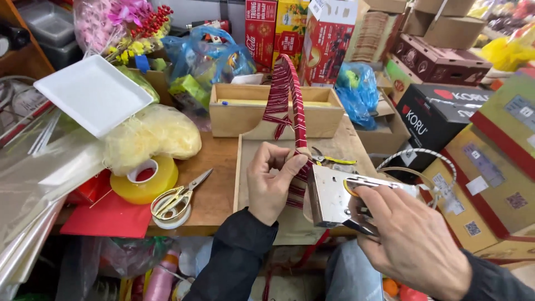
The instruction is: The person is finishing a wooden basket by wrapping the handle with a red and white ribbon and securing it with staples.
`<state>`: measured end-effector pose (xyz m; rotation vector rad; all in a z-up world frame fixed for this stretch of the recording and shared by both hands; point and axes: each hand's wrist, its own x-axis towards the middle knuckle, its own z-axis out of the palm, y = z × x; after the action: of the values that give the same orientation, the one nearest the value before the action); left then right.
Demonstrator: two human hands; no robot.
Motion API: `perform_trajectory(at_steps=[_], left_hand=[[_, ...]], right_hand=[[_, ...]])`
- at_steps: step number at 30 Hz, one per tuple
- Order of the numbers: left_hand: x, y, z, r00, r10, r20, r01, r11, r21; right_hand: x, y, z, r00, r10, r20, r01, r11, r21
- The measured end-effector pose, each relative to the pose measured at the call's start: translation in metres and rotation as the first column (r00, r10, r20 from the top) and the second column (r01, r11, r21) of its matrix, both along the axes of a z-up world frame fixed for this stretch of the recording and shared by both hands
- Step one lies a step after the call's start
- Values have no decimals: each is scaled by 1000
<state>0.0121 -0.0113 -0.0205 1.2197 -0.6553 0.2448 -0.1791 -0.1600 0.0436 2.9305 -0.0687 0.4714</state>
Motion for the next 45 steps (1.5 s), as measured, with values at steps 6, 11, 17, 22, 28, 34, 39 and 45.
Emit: perform_trajectory(at_steps=[6, 11, 17, 22, 28, 34, 39, 45], left_hand=[[3, -3, 1, 995, -92, 28, 94, 993, -74], [5, -2, 4, 994, -113, -1, 112, 991, -69], [5, -2, 5, 989, -149, -11, 147, 984, -98], [9, -3, 3, 988, -156, -7, 155, 983, -100], [10, -3, 3, 982, -181, -49, 174, 978, -116], [10, -4, 3, 977, -201, -68, 190, 971, -143], [7, -1, 5, 978, -201, -58, 192, 971, -141], [6, -7, 1, 984, -168, -55, 156, 971, -181]], right_hand=[[5, 11, -7, 999, -51, 4, 51, 998, 31], [8, 11, -5, 997, -61, 45, 62, 998, -12], [9, 9, -3, 998, -55, 22, 56, 998, -40], [11, 7, -4, 998, -56, 14, 56, 998, -20], [14, 7, -4, 999, -51, 10, 51, 999, 6], [21, 6, -7, 997, -63, 41, 63, 998, 1], [32, -1, -11, 991, -115, 64, 119, 991, -62], [46, -19, -18, 984, 45, 171, -23, 992, -124]])
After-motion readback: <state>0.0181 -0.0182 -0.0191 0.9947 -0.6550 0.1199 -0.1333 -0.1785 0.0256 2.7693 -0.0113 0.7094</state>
